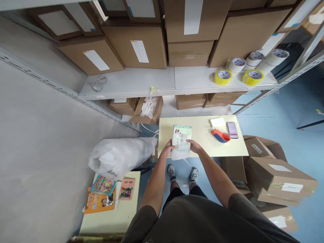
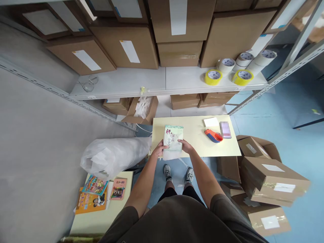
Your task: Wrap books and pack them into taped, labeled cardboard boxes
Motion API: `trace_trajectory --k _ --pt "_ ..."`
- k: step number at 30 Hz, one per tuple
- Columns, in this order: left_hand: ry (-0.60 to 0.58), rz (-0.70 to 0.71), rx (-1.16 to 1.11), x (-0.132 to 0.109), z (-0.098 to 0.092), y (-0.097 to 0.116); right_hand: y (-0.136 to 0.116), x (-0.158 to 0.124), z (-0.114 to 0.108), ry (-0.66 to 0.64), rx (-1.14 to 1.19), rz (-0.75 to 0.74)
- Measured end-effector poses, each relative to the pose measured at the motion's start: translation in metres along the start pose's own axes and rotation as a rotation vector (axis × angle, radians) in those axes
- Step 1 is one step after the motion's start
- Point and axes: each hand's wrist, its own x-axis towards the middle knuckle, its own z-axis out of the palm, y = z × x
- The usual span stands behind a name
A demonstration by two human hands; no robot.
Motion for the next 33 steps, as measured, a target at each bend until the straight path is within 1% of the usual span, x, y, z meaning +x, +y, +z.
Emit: trace_trajectory --k 1,3,6,9,13,16,18,21,24,27,29,33 --pt "-0.004 0.005 0.016 0.0 -0.003 0.002 -0.004 0.0 0.001 -0.028 0.01 0.003" --pt "0.01 0.025 0.069 0.002 -0.008 0.008 -0.012 0.0 0.002 -0.044 -0.002 -0.02" --pt "0.061 0.079 0.211 0.015 -0.012 0.019 -0.023 0.003 0.004 -0.014 -0.054 -0.156" --pt "0.13 0.15 0.33 0.033 -0.006 0.028 -0.03 0.008 0.008 0.035 -0.09 -0.284" --pt "0.181 0.184 0.399 0.049 0.007 0.027 -0.032 0.013 0.008 0.061 -0.202 -0.357" --pt "0.21 0.195 0.406 0.05 0.01 0.021 -0.033 0.012 0.005 0.061 -0.261 -0.358" --pt "0.224 0.21 0.378 0.047 0.008 0.019 -0.035 0.01 0.003 0.067 -0.267 -0.358" --pt "0.233 0.239 0.348 0.046 0.003 0.021 -0.04 0.009 0.003 0.08 -0.282 -0.391" --pt "0.226 0.26 0.308 0.047 0.0 0.025 -0.042 0.013 0.008 0.136 -0.312 -0.404" --pt "0.236 0.259 0.26 0.05 -0.002 0.024 -0.041 0.02 0.014 0.202 -0.282 -0.359" --pt "0.267 0.23 0.247 0.05 -0.007 0.02 -0.041 0.028 0.017 0.245 -0.225 -0.336" --pt "0.344 0.089 0.232 0.05 -0.021 0.01 -0.036 0.05 0.02 0.334 -0.174 -0.287"
